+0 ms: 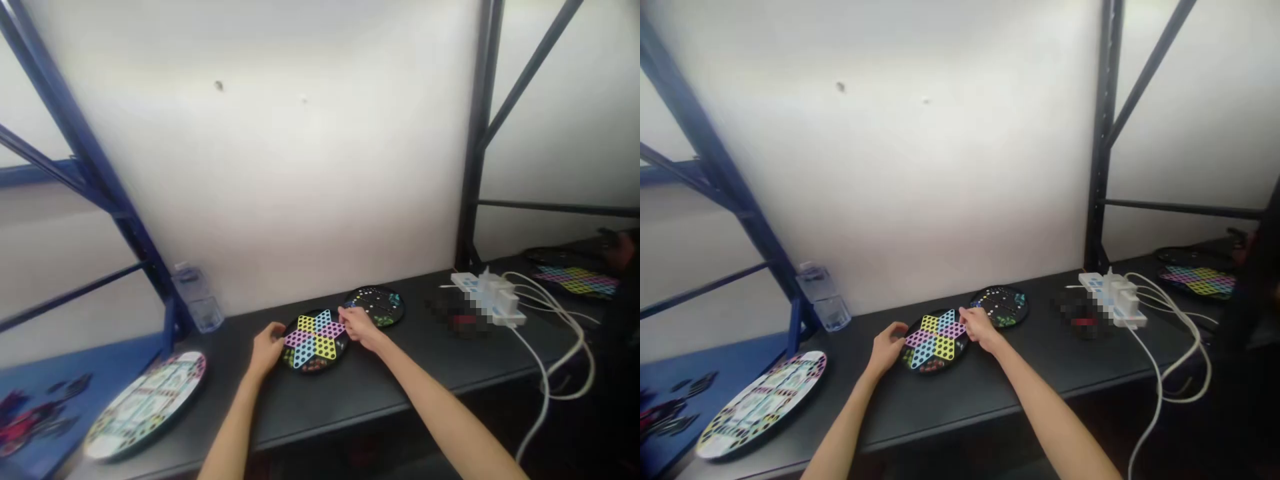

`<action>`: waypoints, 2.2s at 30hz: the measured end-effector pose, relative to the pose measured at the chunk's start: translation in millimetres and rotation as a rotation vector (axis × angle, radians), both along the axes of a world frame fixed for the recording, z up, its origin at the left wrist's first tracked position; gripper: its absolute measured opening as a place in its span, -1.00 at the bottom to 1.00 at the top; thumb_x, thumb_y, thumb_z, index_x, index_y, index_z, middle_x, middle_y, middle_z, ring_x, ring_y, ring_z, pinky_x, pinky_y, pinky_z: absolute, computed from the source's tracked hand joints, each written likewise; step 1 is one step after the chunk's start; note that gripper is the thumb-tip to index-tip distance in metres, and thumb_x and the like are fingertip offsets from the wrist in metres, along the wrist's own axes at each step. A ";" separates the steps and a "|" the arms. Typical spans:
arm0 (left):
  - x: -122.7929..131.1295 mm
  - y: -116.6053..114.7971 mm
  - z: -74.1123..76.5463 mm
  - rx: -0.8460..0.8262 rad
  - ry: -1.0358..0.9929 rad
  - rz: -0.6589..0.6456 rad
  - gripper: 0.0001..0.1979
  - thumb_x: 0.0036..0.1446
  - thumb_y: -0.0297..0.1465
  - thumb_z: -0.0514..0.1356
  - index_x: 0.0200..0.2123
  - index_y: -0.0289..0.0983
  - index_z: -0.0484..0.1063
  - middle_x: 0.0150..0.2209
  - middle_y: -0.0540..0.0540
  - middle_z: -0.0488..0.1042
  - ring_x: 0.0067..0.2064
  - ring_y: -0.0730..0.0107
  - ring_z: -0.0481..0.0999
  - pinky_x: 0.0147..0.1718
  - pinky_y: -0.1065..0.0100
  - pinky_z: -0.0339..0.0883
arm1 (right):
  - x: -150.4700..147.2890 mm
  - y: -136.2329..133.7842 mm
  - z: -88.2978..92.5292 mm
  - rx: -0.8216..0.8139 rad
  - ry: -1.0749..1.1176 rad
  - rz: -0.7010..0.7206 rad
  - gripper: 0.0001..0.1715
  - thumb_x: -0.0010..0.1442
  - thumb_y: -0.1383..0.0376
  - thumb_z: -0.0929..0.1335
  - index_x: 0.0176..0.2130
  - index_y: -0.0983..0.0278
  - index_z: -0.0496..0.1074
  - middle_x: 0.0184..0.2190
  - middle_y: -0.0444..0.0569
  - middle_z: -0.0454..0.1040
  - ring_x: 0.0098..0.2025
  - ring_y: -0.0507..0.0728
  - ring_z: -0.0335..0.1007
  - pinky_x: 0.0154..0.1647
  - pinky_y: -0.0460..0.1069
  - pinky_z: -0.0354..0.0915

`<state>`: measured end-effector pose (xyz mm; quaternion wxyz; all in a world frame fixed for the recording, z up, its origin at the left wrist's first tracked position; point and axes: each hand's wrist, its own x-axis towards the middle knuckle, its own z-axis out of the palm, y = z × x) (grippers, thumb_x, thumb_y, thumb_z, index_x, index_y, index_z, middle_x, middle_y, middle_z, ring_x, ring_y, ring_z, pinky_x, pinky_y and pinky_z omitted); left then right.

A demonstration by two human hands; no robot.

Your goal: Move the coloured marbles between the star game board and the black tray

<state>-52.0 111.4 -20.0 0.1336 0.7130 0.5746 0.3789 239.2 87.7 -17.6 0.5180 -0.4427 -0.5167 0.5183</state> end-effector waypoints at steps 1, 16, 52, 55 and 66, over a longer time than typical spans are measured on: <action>-0.1 -0.2 -0.1 0.004 -0.002 0.000 -0.70 -0.13 -0.47 0.10 -0.25 -0.26 0.45 -0.27 -0.03 0.53 -0.42 0.43 0.45 -0.34 0.40 0.32 | -1.2 -2.4 1.0 0.101 -0.172 -0.037 -0.54 0.18 0.05 0.27 -0.56 0.31 0.34 -0.73 -0.20 0.18 -0.67 -0.06 0.01 -0.62 -0.13 -0.04; 2.6 -5.5 3.5 0.011 0.013 0.003 -0.70 -0.12 -0.50 0.10 -0.25 -0.27 0.46 -0.28 -0.03 0.53 -0.39 0.42 0.44 -0.31 0.39 0.31 | 6.9 -8.5 0.1 0.353 -0.804 0.144 -0.85 -0.10 0.26 0.44 -0.52 0.31 0.58 -0.63 -0.07 0.47 -0.54 0.03 0.29 -0.49 -0.10 0.11; 3.0 -6.0 0.6 -0.002 -0.004 0.007 -0.70 -0.12 -0.49 0.10 -0.25 -0.27 0.45 -0.32 -0.02 0.52 -0.51 0.49 0.37 -0.43 0.42 0.27 | 27.0 -1.0 0.3 0.337 -0.795 0.213 -0.75 -0.05 0.13 0.45 -0.50 0.28 0.58 -0.60 -0.10 0.47 -0.51 0.03 0.28 -0.48 -0.11 0.08; 4.1 -7.3 1.8 -0.015 -0.019 0.012 -0.70 -0.12 -0.48 0.10 -0.24 -0.28 0.45 -0.32 -0.03 0.52 -0.52 0.49 0.37 -0.44 0.43 0.26 | 26.6 -2.2 0.4 0.323 -0.793 0.281 -0.74 -0.10 0.13 0.48 -0.44 0.27 0.61 -0.59 -0.11 0.48 -0.52 0.03 0.29 -0.49 -0.11 0.10; 5.4 -9.9 5.1 -0.002 -0.010 0.010 -0.70 -0.13 -0.48 0.10 -0.25 -0.27 0.46 -0.32 -0.02 0.52 -0.50 0.48 0.39 -0.43 0.42 0.27 | 14.2 -7.8 3.8 0.235 -0.745 0.262 -0.76 -0.20 0.18 0.51 -0.49 0.31 0.60 -0.61 -0.10 0.47 -0.53 0.02 0.29 -0.52 -0.11 0.10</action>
